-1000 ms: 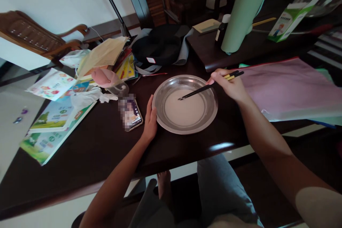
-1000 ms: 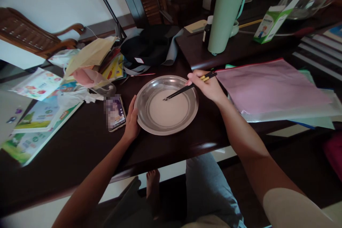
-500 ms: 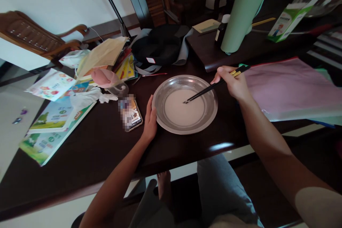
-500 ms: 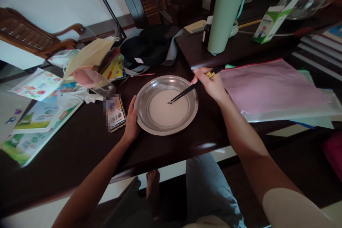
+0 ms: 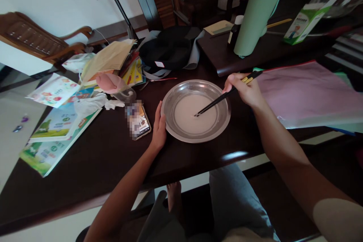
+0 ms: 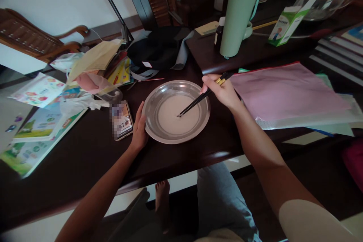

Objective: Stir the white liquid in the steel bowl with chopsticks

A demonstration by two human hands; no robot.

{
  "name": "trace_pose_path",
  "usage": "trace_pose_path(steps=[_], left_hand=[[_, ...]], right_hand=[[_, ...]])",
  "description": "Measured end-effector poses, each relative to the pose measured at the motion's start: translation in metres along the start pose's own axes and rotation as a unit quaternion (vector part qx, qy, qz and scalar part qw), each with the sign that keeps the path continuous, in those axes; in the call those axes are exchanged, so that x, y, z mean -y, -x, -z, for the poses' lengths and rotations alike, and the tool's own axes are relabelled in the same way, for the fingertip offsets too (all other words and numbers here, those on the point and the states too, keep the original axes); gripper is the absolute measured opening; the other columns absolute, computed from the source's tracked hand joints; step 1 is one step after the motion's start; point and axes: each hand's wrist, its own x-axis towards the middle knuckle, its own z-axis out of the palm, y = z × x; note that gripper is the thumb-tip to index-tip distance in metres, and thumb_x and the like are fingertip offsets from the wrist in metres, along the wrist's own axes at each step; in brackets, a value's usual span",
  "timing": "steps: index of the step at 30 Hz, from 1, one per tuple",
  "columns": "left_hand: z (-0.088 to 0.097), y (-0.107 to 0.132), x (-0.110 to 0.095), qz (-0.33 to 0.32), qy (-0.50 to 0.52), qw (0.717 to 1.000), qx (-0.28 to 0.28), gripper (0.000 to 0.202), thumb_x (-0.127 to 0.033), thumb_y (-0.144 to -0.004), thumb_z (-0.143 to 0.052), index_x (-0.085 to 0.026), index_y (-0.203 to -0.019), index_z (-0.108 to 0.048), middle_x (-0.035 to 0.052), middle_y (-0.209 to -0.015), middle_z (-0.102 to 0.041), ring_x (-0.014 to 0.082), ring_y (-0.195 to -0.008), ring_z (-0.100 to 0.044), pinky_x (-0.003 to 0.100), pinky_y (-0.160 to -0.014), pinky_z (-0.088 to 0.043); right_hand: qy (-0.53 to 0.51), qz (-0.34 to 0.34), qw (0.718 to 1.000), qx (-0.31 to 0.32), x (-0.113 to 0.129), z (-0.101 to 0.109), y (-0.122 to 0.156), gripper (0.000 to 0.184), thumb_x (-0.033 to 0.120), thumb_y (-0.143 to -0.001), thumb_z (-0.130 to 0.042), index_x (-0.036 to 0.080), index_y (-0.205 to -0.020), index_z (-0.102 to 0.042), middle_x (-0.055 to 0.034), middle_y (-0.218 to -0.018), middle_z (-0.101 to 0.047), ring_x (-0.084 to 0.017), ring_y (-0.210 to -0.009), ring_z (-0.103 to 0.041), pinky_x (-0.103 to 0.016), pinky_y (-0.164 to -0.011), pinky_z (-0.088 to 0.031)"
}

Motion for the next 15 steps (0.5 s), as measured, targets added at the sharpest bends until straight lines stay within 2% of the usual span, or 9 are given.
trace_pose_path(steps=[2, 4, 8, 10, 12, 15], left_hand=[[0.0001, -0.0003, 0.0009, 0.000, -0.002, 1.000, -0.002, 0.060, -0.053, -0.094, -0.044, -0.029, -0.149, -0.036, 0.0031, -0.161, -0.032, 0.0226, -0.149, -0.029, 0.041, -0.123, -0.019], [0.0003, -0.0006, 0.0020, 0.000, -0.001, 1.000, 0.000, 0.060, -0.053, -0.094, -0.044, -0.029, -0.149, -0.036, 0.0032, -0.161, -0.032, 0.0228, -0.148, -0.029, 0.041, -0.123, -0.019], [0.0003, -0.0003, 0.0018, -0.003, 0.001, 1.000, 0.005, 0.061, -0.053, -0.095, -0.042, -0.028, -0.150, -0.034, 0.0039, -0.161, -0.031, 0.0226, -0.149, -0.027, 0.040, -0.124, -0.018], [0.0002, 0.0001, 0.0009, -0.003, -0.005, 1.000, 0.004, 0.061, -0.053, -0.095, -0.043, -0.028, -0.150, -0.035, 0.0043, -0.161, -0.031, 0.0222, -0.149, -0.027, 0.039, -0.124, -0.017], [0.0001, 0.0005, 0.0003, -0.004, -0.009, 1.000, 0.001, 0.061, -0.054, -0.095, -0.043, -0.027, -0.150, -0.035, 0.0043, -0.161, -0.031, 0.0220, -0.149, -0.027, 0.038, -0.124, -0.017], [0.0002, 0.0002, 0.0010, -0.004, -0.007, 1.000, 0.004, 0.060, -0.053, -0.095, -0.042, -0.029, -0.150, -0.035, 0.0032, -0.161, -0.031, 0.0219, -0.149, -0.027, 0.039, -0.124, -0.018]], right_hand=[[0.012, 0.002, 0.999, 0.048, 0.0011, -0.0024, 0.0010, 0.040, 0.057, -0.085, -0.059, 0.025, -0.063, -0.069, -0.0022, -0.068, -0.072, -0.019, -0.069, -0.068, -0.036, -0.071, -0.052], [0.028, 0.006, 0.997, 0.066, 0.0013, -0.0040, 0.0011, 0.036, 0.056, -0.084, -0.061, 0.026, -0.068, -0.071, -0.0016, -0.074, -0.074, -0.020, -0.075, -0.070, -0.036, -0.073, -0.052], [0.021, 0.012, 1.000, -0.014, -0.0017, -0.0008, -0.0011, 0.040, 0.057, -0.084, -0.060, 0.025, -0.062, -0.067, -0.0008, -0.066, -0.071, -0.019, -0.069, -0.068, -0.036, -0.072, -0.052], [0.002, 0.012, 0.999, -0.035, -0.0024, 0.0012, -0.0014, 0.044, 0.058, -0.085, -0.058, 0.024, -0.057, -0.064, -0.0008, -0.061, -0.067, -0.018, -0.063, -0.066, -0.035, -0.069, -0.052], [0.000, 0.007, 1.000, -0.014, -0.0012, 0.0009, -0.0004, 0.045, 0.058, -0.086, -0.057, 0.024, -0.057, -0.064, -0.0010, -0.060, -0.067, -0.018, -0.062, -0.066, -0.035, -0.068, -0.051], [0.022, 0.002, 0.999, 0.049, 0.0024, -0.0028, 0.0014, 0.039, 0.057, -0.085, -0.059, 0.026, -0.064, -0.069, -0.0010, -0.070, -0.073, -0.020, -0.072, -0.069, -0.037, -0.072, -0.052]])
